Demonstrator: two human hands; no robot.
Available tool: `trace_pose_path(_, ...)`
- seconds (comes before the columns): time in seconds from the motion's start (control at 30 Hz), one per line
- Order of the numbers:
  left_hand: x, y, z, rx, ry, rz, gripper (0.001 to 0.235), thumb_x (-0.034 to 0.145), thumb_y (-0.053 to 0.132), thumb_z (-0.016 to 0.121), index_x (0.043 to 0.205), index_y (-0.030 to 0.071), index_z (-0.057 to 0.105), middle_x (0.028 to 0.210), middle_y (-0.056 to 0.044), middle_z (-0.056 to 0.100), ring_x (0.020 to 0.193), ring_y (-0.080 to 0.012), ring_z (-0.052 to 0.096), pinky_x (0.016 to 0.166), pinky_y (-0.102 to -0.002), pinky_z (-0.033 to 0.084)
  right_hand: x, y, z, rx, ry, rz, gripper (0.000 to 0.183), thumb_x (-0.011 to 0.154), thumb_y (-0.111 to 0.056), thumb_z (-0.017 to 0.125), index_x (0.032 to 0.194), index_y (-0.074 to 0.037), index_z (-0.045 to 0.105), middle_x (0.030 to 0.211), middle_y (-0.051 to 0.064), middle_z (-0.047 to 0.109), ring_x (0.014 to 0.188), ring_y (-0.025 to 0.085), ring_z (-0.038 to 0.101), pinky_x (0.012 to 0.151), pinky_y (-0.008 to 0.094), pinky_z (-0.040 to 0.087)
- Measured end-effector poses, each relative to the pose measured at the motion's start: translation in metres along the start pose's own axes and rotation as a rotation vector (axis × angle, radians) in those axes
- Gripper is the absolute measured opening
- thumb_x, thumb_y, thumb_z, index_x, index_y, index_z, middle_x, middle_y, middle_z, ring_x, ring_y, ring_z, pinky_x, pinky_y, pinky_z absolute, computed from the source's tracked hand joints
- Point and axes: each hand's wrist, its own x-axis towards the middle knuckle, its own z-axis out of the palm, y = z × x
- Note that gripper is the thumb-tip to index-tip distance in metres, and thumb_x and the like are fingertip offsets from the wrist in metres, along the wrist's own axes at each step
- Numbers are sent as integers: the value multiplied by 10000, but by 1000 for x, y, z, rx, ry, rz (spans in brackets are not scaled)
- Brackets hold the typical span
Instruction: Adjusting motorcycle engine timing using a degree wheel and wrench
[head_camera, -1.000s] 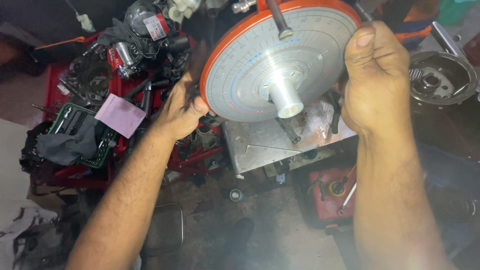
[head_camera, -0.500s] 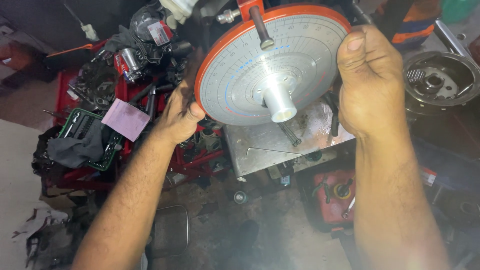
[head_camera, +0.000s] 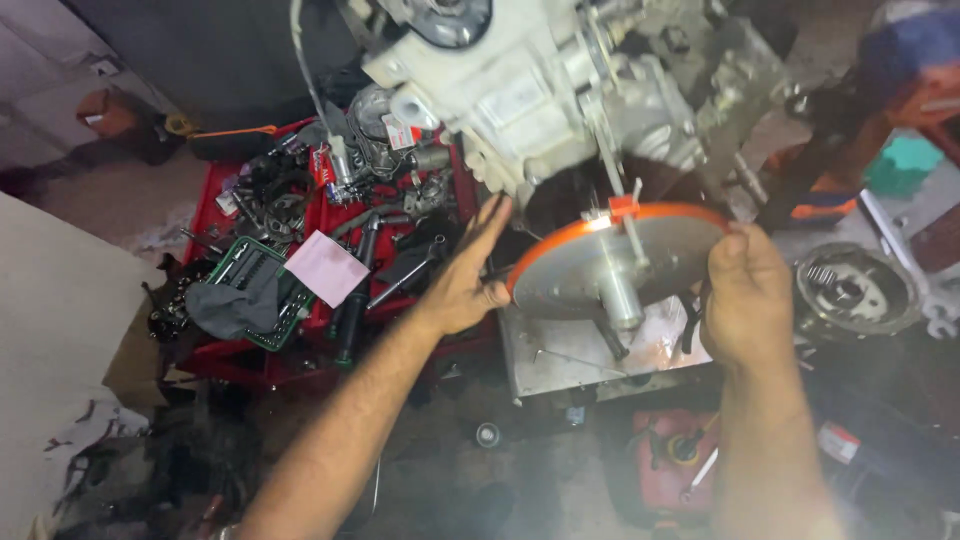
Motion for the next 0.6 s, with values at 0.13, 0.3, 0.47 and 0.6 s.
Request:
trace_pose_path(0.13,-1,-20,-5,2,12,-7,1281,735,949,462,1659,99,206,1693,-277,179,1544,-496,152,1268,-594,114,1,20,-6,8,-12,-85,365,1094,-454,555,1127,-102,646,885,45,683,808,125,657,780,263,562)
trace_pose_path(0.3,2,-15,-16,39,-7,-82,1287,689,953,507,1660,158,218,1693,-250,201,1514,-517,224,1222,-620,232,-5,5,6,126,40,-23,348,1057,-451,589,1129,-114,634,957,42,716,915,124,714,861,264,602)
trace_pose_path(0.47,3,-8,-30,14,-80,-160,1304,655,952,543,1661,191,214,1707,-218,192,1535,-488,225,1178,-631,308,-3,-15,15,197,70,18,283,1031,-411,621,1097,-138,653,1005,51,744,999,163,748,931,297,626)
trace_pose_path(0.6,8,-5,-43,6,-138,-174,1285,684,932,535,1657,155,216,1710,-235,164,1545,-484,207,1167,-631,327,-5,-10,1,-19,44,89,409,1018,-547,589,1082,-143,592,938,59,697,845,145,724,739,260,622)
